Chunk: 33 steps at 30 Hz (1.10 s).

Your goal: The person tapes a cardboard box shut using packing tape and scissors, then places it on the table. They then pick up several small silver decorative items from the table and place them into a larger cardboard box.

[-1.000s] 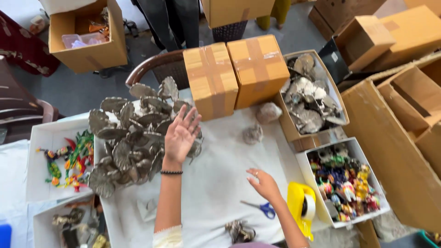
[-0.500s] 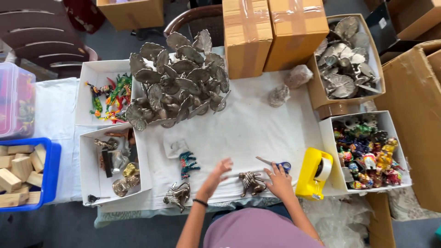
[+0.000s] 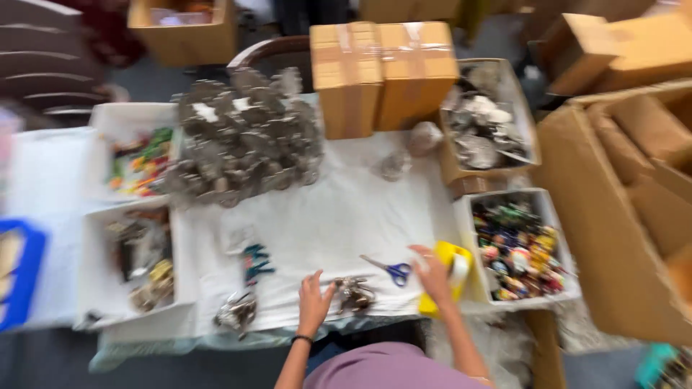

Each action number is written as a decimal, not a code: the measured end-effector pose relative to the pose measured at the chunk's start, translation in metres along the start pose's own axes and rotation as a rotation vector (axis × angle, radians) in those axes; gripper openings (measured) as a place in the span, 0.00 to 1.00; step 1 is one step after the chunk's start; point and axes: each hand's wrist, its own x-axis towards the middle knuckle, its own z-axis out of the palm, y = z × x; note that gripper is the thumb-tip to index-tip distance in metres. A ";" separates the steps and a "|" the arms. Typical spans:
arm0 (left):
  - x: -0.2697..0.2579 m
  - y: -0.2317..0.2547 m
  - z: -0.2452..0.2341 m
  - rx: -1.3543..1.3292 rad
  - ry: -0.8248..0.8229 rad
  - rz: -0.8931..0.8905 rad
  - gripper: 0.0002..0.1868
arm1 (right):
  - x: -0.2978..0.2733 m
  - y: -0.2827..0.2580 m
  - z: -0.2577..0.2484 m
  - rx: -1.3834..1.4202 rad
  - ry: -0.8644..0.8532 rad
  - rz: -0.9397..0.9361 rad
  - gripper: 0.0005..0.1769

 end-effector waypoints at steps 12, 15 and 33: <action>0.120 -0.043 -0.141 0.301 0.400 -0.451 0.25 | -0.012 0.001 0.017 -0.141 -0.143 0.063 0.16; 0.156 -0.084 -0.142 0.197 0.324 -0.589 0.26 | -0.005 -0.011 0.044 -0.180 -0.210 -0.084 0.17; 0.108 0.012 -0.135 0.308 0.166 -0.492 0.39 | 0.078 -0.088 0.137 -0.322 -0.553 -0.137 0.47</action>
